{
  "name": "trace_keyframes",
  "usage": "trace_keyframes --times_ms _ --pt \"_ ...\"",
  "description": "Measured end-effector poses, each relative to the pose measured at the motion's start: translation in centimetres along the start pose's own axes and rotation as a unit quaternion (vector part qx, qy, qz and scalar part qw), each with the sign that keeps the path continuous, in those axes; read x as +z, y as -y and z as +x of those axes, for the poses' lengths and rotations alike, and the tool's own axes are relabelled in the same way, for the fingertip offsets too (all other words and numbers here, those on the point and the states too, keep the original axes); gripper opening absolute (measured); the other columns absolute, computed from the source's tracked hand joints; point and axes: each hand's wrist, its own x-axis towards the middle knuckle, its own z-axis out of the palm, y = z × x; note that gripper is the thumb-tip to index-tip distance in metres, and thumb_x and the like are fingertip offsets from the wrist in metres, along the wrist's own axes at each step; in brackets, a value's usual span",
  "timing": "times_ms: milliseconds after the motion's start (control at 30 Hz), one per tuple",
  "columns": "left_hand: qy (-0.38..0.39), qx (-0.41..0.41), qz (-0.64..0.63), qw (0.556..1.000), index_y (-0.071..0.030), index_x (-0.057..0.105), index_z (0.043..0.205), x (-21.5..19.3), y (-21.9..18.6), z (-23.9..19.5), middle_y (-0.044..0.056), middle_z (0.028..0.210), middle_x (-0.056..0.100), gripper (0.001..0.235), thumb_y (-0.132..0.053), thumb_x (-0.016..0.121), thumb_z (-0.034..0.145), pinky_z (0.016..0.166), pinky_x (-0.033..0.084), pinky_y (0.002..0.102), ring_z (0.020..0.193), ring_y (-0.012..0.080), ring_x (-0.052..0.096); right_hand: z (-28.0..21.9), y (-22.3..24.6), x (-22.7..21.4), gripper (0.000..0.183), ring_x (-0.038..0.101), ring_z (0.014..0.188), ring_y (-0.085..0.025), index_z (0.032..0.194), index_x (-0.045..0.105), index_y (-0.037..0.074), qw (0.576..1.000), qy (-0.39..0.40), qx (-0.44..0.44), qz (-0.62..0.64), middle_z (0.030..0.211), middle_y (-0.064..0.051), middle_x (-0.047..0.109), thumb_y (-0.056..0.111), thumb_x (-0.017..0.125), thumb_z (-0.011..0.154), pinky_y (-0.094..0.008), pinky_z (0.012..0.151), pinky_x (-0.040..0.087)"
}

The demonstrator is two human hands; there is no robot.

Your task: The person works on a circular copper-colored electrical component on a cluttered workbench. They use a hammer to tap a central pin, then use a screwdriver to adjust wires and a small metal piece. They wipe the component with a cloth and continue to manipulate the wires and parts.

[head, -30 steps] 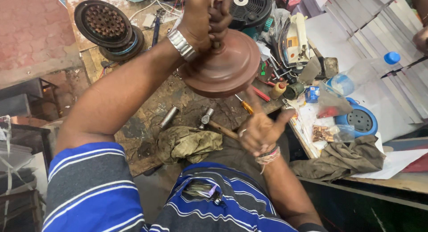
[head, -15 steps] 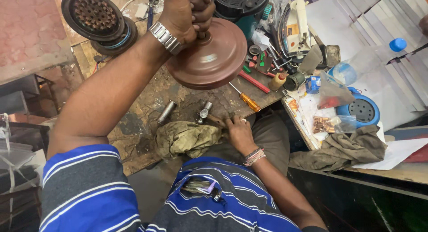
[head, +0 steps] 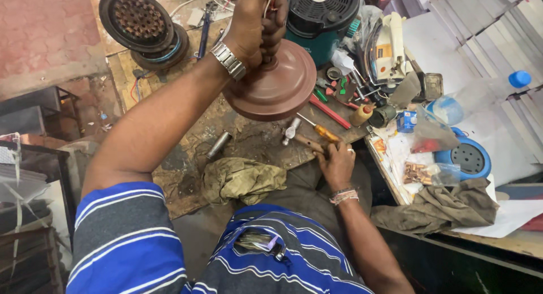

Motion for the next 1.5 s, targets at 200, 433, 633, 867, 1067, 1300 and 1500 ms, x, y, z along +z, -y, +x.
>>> trace_keyframes --times_ms 200,433,633,867,1067,1300,1500 --pt "-0.03 -0.001 0.039 0.999 -0.008 0.049 0.073 0.4 0.5 -0.6 -0.004 0.051 0.026 0.056 -0.059 0.058 0.097 0.035 0.017 0.029 0.037 0.0103 0.025 1.1 -0.7 0.8 0.035 0.058 0.091 -0.037 0.088 0.066 0.008 0.999 -0.012 0.025 0.029 0.098 -0.014 0.057 0.034 0.087 0.078 -0.047 0.075 0.049" --pt "-0.044 0.005 0.05 0.998 -0.008 0.048 0.067 -0.2 2.7 -1.5 -0.003 0.049 0.031 0.062 -0.062 0.062 0.094 0.031 0.018 0.028 0.034 0.0097 0.029 6.5 -1.2 2.1 0.036 0.061 0.091 -0.036 0.096 0.072 0.012 0.998 -0.03 0.056 0.0 0.1 -0.013 0.06 0.039 0.087 0.078 -0.049 0.072 0.05" --pt "-0.077 0.011 0.102 0.992 -0.008 0.052 0.065 -1.4 6.9 -2.6 -0.005 0.047 0.036 0.064 -0.064 0.063 0.095 0.03 0.023 0.027 0.034 0.0073 0.033 5.9 1.3 1.5 0.05 0.063 0.1 -0.036 0.118 0.068 0.012 0.991 -0.097 0.015 -0.096 0.113 -0.013 0.061 0.034 0.082 0.075 -0.049 0.078 0.05" --pt "-0.102 -0.031 0.128 0.986 -0.007 0.057 0.064 -3.7 13.9 -4.5 -0.006 0.048 0.041 0.06 -0.058 0.065 0.096 0.034 0.023 0.024 0.035 0.0048 0.036 -1.2 4.2 3.4 0.037 0.068 0.086 -0.029 0.115 0.065 0.003 0.923 0.161 0.247 0.247 0.102 -0.014 0.074 0.034 0.078 0.098 -0.038 0.077 0.057" --pt "-0.104 0.002 0.133 0.986 -0.008 0.058 0.068 -4.8 19.5 -6.6 -0.005 0.051 0.046 0.056 -0.053 0.064 0.1 0.037 0.028 0.023 0.04 0.0047 0.04 -0.8 4.6 2.2 0.036 0.067 0.114 -0.034 0.132 0.052 0.007 0.428 0.296 0.396 0.757 0.125 -0.018 0.07 0.017 0.058 0.098 -0.042 0.083 0.058" --pt "-0.137 0.032 0.114 0.984 -0.009 0.058 0.069 -5.7 22.8 -7.6 -0.006 0.053 0.048 0.053 -0.052 0.063 0.1 0.038 0.03 0.022 0.041 0.0036 0.042 0.1 6.4 1.2 0.042 0.06 0.13 -0.038 0.137 0.047 0.0 0.352 0.294 0.366 0.81 0.129 -0.018 0.063 0.013 0.063 0.1 -0.051 0.106 0.051" --pt "-0.157 0.046 0.12 0.979 -0.007 0.058 0.07 -6.0 23.9 -8.6 -0.006 0.054 0.048 0.053 -0.051 0.064 0.1 0.039 0.029 0.022 0.042 0.0031 0.041 0.1 6.2 1.2 0.058 0.062 0.125 -0.034 0.149 0.038 0.003 0.421 0.261 0.387 0.778 0.13 -0.014 0.06 0.01 0.063 0.097 -0.047 0.105 0.051"
